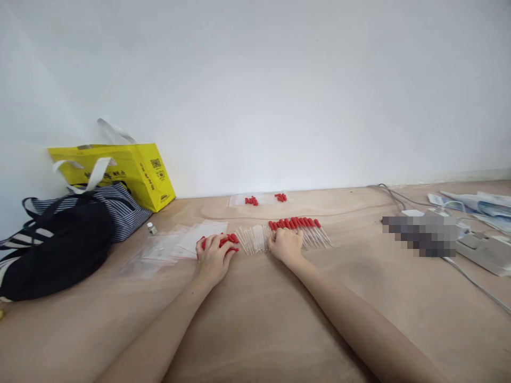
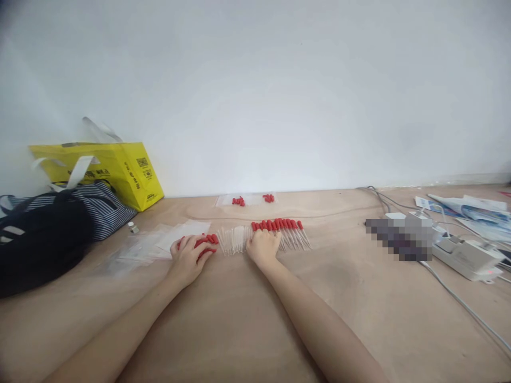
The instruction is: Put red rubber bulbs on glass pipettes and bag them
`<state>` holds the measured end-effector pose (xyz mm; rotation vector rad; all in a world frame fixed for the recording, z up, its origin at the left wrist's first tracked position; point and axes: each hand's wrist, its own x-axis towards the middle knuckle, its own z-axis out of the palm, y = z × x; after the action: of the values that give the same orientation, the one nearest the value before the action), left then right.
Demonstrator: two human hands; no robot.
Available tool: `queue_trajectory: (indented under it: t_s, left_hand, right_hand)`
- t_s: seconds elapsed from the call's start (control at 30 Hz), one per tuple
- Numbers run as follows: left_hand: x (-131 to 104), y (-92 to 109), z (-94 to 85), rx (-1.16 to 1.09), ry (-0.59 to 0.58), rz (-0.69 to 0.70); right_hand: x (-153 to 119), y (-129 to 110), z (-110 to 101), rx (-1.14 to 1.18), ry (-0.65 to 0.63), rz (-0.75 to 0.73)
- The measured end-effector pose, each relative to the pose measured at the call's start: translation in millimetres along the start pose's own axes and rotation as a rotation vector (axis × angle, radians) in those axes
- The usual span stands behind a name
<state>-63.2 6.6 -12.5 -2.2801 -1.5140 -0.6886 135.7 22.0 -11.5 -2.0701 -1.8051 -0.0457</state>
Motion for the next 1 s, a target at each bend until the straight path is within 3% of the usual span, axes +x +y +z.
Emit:
queue_trajectory:
  t_s: [0.27,0.43,0.63,0.8,1.0]
  left_hand:
    - [-2,20,-13.2,-0.151,0.070,0.133]
    - [-10,38,-17.5,-0.274,-0.036,0.211]
    - [-15,47,-11.8,-0.365,-0.097,0.190]
    - [-15,55,-10.9,-0.389,-0.130,0.167]
    - [-16,57,-10.6,-0.409,-0.143,0.127]
  right_hand:
    - [10,-6,7,-0.006,-0.029,0.020]
    - [6,-3,0,0.031,0.027,-0.045]
    - [-22,27,-19,0.172,0.002,-0.323]
    - [-54,56,-20,0.350,0.017,-0.637]
    - [-62,54,-17,0.409,-0.013,-0.668]
